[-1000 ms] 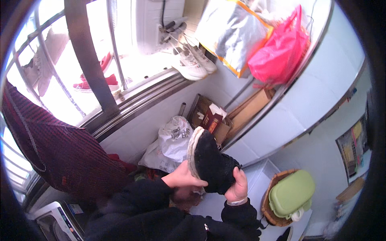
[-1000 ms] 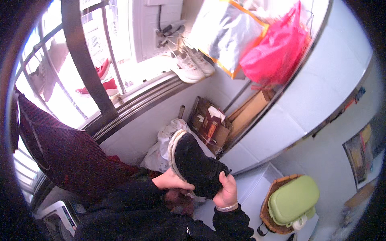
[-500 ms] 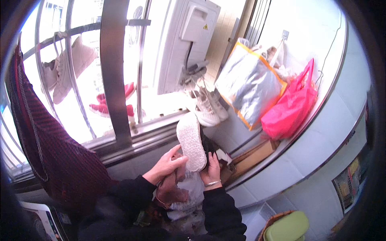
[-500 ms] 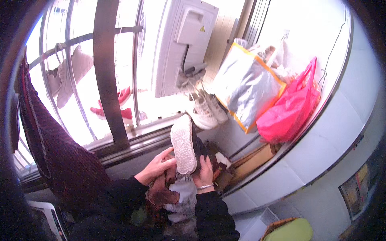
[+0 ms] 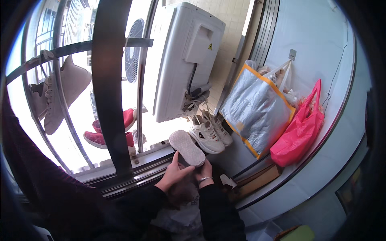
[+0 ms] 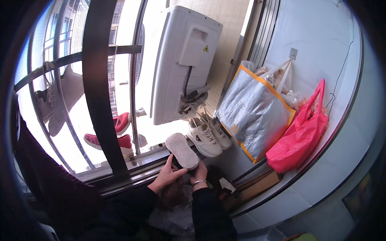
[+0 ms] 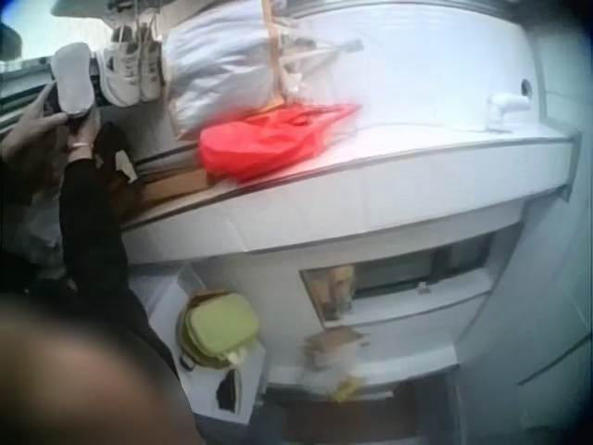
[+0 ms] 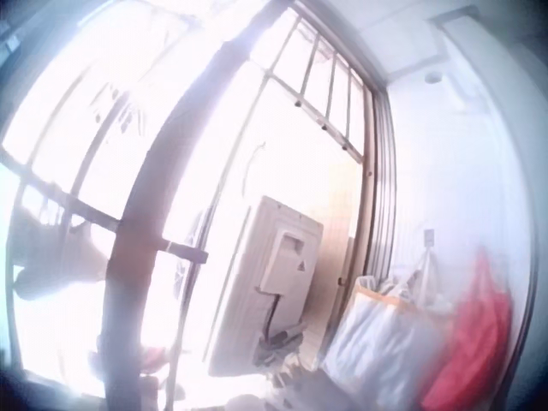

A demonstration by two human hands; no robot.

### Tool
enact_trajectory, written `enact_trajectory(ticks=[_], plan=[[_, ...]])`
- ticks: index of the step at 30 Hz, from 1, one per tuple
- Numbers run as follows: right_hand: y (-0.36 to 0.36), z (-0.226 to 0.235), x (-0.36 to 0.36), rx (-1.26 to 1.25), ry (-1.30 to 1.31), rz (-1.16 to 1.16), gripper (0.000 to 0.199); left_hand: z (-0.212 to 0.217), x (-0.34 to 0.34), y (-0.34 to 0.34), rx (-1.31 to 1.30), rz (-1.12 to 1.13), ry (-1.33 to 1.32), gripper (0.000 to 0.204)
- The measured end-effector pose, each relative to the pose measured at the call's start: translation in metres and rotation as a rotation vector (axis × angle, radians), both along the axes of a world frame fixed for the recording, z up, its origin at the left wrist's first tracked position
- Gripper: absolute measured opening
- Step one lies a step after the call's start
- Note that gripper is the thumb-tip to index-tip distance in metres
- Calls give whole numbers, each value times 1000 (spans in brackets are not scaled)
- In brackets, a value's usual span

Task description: The person moves a hoverboard, picks up slippers, and places them on a window sill. Then the person returns to the living area and attaches a handlebar to a white scooter, tightening the connection by hand.

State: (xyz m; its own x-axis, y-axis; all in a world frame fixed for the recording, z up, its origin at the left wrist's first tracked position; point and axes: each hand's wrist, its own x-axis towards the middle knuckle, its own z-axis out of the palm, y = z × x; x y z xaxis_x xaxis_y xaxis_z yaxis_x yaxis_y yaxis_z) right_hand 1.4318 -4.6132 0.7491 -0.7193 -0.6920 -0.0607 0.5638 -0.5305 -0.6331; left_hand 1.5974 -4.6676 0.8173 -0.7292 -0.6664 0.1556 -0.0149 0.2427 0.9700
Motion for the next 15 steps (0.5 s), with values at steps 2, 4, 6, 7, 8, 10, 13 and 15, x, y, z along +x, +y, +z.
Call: enact_trajectory(ticks=[2,4,6,7,8,10,13,15], plan=[[-2,-5,-12,16,21,-62,28,-5,-11,-4,40,-27,21,98],[-4,-4,-26,33,59,-99,29,-8,-28,-6,24,-16,59,97],[-2,1,-36,66,39,-80,30,-8,-46,-5,-26,23,68,98],[0,4,-39,115,13,-101,31,-8,-54,-3,-70,56,61,99],[2,7,-39,135,24,-81,32,-7,-60,-2,-95,79,15,100],[8,14,-34,252,3,-125,36,-5,-66,-2,-141,132,45,102],[21,19,-11,192,9,-179,42,-2,-64,-2,-10,100,-15,104],[31,21,5,297,59,-236,43,-3,-57,-1,-23,103,-1,102]])
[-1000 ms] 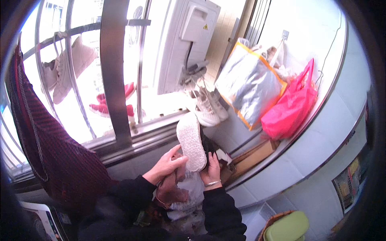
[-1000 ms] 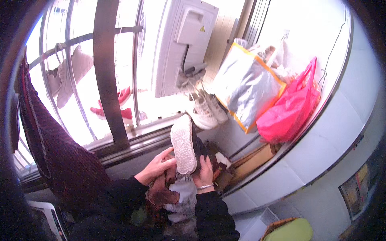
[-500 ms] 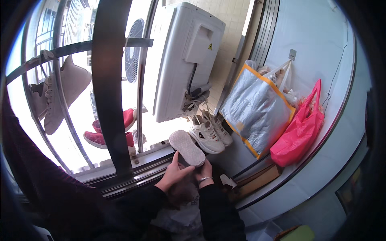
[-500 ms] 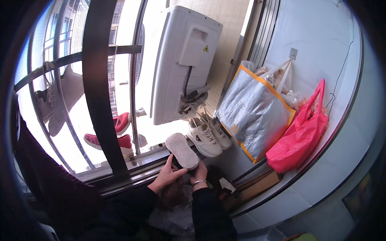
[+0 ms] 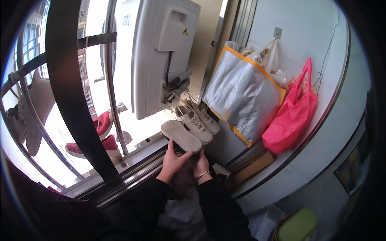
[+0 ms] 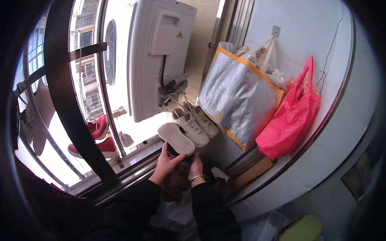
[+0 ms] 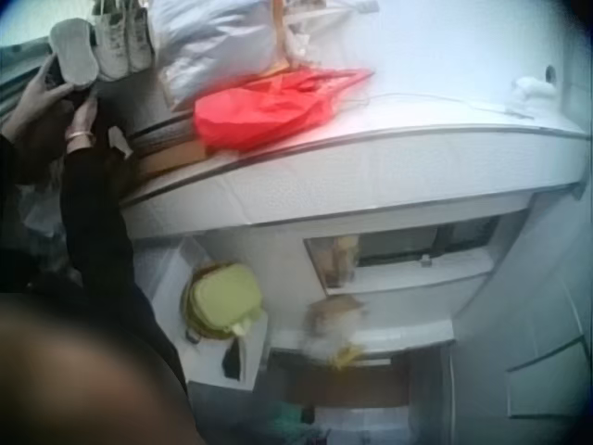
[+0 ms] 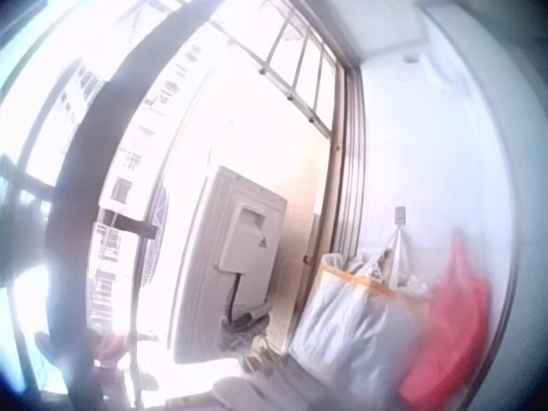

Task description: The person moves a hoverboard, picks up slippers, and places them on a window sill. Then the person returns to the living area and attaches a handlebar to a white scooter, tightening the connection by hand.

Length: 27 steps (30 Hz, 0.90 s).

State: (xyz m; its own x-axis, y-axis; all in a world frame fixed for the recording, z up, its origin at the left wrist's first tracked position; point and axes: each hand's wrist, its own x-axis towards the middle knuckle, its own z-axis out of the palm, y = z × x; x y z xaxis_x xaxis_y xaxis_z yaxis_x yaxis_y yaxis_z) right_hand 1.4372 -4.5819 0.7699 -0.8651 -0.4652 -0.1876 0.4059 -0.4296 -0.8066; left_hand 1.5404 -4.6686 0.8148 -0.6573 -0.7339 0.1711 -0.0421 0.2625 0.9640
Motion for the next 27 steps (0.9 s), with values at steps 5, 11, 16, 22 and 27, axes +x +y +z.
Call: enact_trajectory(ticks=[5,11,16,22,27], plan=[[30,5,36,194,-12,-40,43,0,15,4,-34,22,65,99],[66,27,72,128,-22,52,35,-2,23,15,-61,75,65,97],[124,62,126,90,112,86,27,5,49,50,-20,38,53,74],[256,104,189,30,429,82,31,30,78,158,333,-613,0,42],[413,119,247,189,557,-433,29,47,105,263,398,-1124,-145,44]])
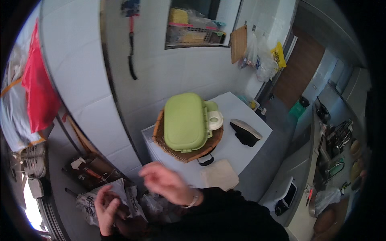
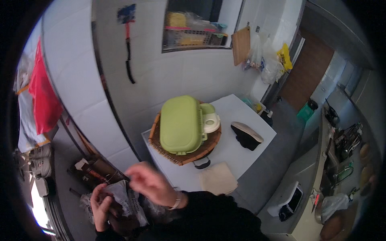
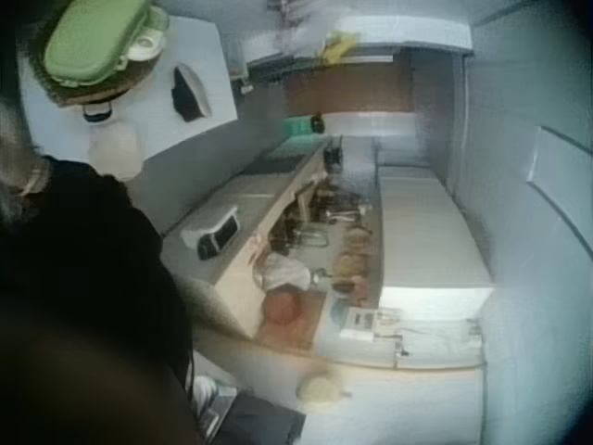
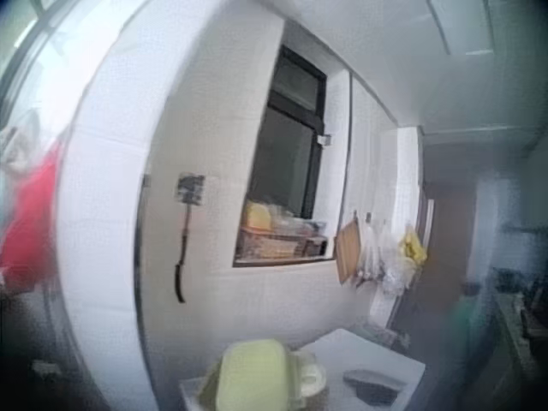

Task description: The person moves a hoverboard, picks up slippers, and places them on a window sill. Then the person returns to the living area and attaches a handlebar to a white scooter, tightening the connection by hand.

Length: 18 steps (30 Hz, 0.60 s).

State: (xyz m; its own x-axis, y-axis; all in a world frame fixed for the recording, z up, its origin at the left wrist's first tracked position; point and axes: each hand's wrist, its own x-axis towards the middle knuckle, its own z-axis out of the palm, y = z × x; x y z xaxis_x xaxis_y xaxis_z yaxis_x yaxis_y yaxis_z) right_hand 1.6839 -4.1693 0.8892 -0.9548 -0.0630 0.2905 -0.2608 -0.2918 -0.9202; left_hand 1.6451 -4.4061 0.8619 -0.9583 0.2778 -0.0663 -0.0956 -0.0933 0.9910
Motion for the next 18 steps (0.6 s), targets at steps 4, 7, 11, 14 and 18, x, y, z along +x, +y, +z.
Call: enact_trajectory(ticks=[4,7,11,14,18], plan=[[119,-28,35,78,64,-831,30,10,-4,68,-13,-330,-44,51],[232,-72,47,314,-16,-1384,38,10,1,117,-88,-510,-73,48],[347,-129,81,654,-253,-1983,62,7,11,166,-108,-747,-251,44],[393,-152,103,915,-352,-1991,76,6,16,194,-178,-857,-181,45],[443,-176,114,834,-498,-1696,80,9,21,217,-220,-903,-211,47]])
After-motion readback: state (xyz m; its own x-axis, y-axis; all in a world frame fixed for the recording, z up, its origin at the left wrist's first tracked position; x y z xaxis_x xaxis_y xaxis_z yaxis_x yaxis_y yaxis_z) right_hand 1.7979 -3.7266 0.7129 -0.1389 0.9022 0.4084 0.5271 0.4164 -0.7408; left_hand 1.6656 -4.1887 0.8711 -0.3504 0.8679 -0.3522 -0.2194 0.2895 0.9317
